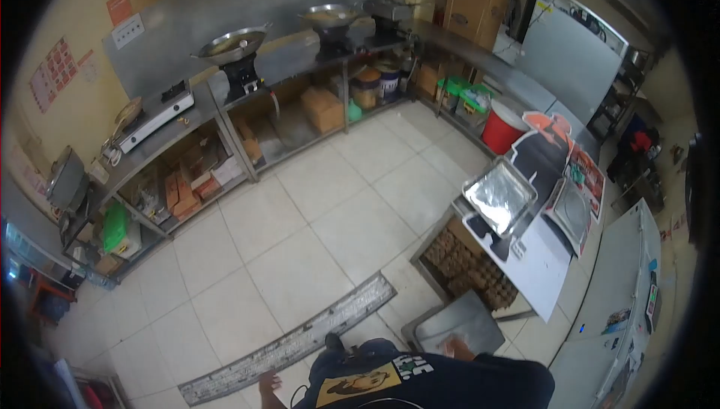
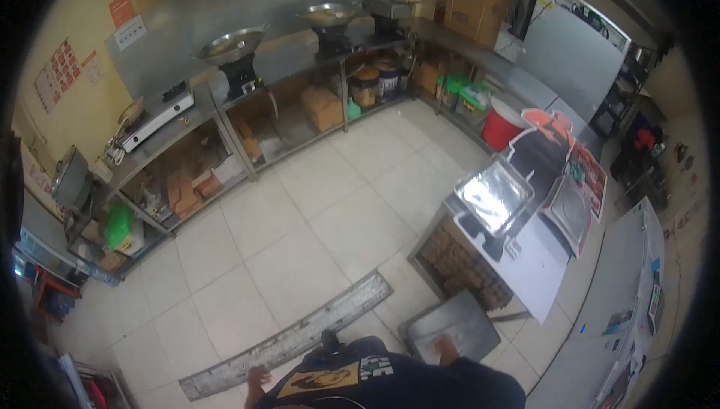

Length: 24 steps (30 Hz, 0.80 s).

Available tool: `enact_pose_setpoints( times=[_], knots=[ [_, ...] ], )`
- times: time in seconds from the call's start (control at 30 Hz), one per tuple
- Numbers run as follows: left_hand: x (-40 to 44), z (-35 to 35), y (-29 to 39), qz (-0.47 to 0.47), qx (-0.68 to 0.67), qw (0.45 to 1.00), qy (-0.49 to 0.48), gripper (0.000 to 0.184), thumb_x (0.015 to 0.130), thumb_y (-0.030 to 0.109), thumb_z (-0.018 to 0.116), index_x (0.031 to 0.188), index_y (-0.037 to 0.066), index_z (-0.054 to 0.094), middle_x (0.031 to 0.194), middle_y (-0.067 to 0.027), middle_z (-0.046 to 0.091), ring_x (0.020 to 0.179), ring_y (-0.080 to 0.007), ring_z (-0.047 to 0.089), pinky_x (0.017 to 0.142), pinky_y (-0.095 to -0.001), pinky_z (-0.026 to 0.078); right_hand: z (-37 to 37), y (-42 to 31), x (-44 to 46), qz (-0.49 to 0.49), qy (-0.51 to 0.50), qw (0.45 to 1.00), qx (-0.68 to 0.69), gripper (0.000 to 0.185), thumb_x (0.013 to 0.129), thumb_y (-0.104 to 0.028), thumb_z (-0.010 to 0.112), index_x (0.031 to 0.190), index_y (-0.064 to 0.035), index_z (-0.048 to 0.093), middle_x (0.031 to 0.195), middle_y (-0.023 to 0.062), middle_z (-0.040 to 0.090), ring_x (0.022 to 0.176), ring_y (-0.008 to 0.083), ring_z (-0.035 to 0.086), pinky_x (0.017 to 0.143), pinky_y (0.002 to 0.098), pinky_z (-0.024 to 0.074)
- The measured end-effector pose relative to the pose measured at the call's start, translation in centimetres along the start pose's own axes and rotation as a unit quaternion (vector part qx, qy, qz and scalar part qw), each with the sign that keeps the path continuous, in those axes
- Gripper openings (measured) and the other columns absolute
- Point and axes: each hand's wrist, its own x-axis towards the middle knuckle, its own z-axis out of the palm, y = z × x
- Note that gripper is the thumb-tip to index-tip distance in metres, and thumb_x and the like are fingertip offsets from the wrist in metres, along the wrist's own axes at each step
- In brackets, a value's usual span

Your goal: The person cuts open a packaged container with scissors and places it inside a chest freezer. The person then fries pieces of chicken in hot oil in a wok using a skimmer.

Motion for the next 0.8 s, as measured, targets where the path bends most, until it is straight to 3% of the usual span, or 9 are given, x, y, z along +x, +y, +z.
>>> enact_pose_setpoints(
  times=[0.07,0.1,0.13,0.27,0.43,0.5,0.57,0.63,0.8],
  knots=[
    [11.8,3.4,8.8,0.196,0.400,0.895,0.014,0.027,0.086,0.027,0.059,0.092,0.001,0.059,0.067,-0.0096,0.061,0.062,-0.0264,0.065,0.049,-0.0384,0.055,2.9,-2.3,-4.7,-0.013,0.022,0.999,0.040,0.025,0.085,-0.035,0.053,0.098,-0.0183,0.067,0.098,0.0143,0.065,0.091,0.0321,0.061,0.074,0.0434,0.0491],
    [14.6,6.5,13.5,0.032,0.190,0.977,0.093,0.027,0.087,0.026,0.057,0.088,-0.001,0.057,0.069,-0.0120,0.061,0.056,-0.0248,0.063,0.044,-0.0367,0.053,4.5,-3.7,-5.2,-0.020,0.022,0.998,0.060,0.025,0.085,-0.034,0.054,0.098,-0.0179,0.067,0.097,0.0144,0.065,0.090,0.0320,0.061,0.073,0.0436,0.0492],
    [19.0,9.4,18.5,0.000,0.189,0.981,0.039,0.023,0.090,0.029,0.056,0.094,0.007,0.049,0.075,-0.0104,0.058,0.055,-0.0231,0.059,0.047,-0.0357,0.049,6.2,-5.4,-5.4,-0.031,0.022,0.996,0.077,0.025,0.085,-0.034,0.054,0.098,-0.0175,0.066,0.097,0.0145,0.065,0.090,0.0320,0.061,0.072,0.0439,0.0492],
    [26.3,26.8,34.6,0.091,0.232,0.968,-0.042,0.028,0.087,0.030,0.062,0.101,0.008,0.052,0.078,-0.0101,0.062,0.056,-0.0190,0.059,0.045,-0.0321,0.049,11.2,-15.3,-2.8,-0.100,0.012,0.989,0.109,0.025,0.085,-0.033,0.054,0.100,-0.0159,0.065,0.095,0.0149,0.065,0.086,0.0317,0.062,0.069,0.0449,0.0493],
    [34.4,45.8,43.3,0.129,0.309,0.927,-0.171,0.029,0.085,0.029,0.065,0.102,0.008,0.056,0.080,-0.0077,0.064,0.061,-0.0173,0.062,0.049,-0.0298,0.050,13.1,-32.7,2.5,-0.175,-0.010,0.981,0.078,0.026,0.085,-0.032,0.054,0.102,-0.0140,0.064,0.093,0.0153,0.065,0.082,0.0314,0.062,0.066,0.0462,0.0495],
    [41.6,49.2,43.3,0.160,0.331,0.853,-0.371,0.031,0.086,0.030,0.063,0.106,0.008,0.057,0.085,-0.0073,0.065,0.067,-0.0184,0.064,0.054,-0.0316,0.052,12.7,-40.3,5.2,-0.202,-0.021,0.977,0.058,0.026,0.086,-0.031,0.054,0.102,-0.0132,0.063,0.092,0.0155,0.065,0.081,0.0313,0.062,0.064,0.0467,0.0496],
    [39.4,52.7,46.8,0.041,0.374,0.875,-0.306,0.038,0.087,0.038,0.059,0.110,0.008,0.057,0.097,-0.0080,0.066,0.078,-0.0209,0.066,0.064,-0.0368,0.055,11.5,-47.5,7.9,-0.220,-0.030,0.973,0.055,0.027,0.086,-0.030,0.054,0.103,-0.0124,0.063,0.091,0.0157,0.065,0.079,0.0312,0.063,0.063,0.0473,0.0497],
    [40.0,54.4,49.1,-0.033,0.502,0.833,-0.229,0.042,0.088,0.043,0.056,0.112,0.008,0.057,0.102,-0.0083,0.066,0.081,-0.0218,0.066,0.066,-0.0368,0.055,10.1,-53.8,9.9,-0.229,-0.036,0.970,0.070,0.027,0.086,-0.030,0.054,0.104,-0.0116,0.062,0.091,0.0159,0.066,0.077,0.0310,0.063,0.061,0.0478,0.0497],
    [43.9,52.0,53.3,-0.116,0.406,0.903,-0.081,0.045,0.091,0.043,0.053,0.117,0.007,0.056,0.108,-0.0081,0.066,0.084,-0.0221,0.067,0.068,-0.0386,0.055,3.3,-65.3,21.4,-0.266,-0.113,0.923,0.253,0.028,0.086,-0.028,0.054,0.105,-0.0096,0.061,0.089,0.0164,0.066,0.073,0.0307,0.063,0.058,0.0491,0.0499]
  ],
)
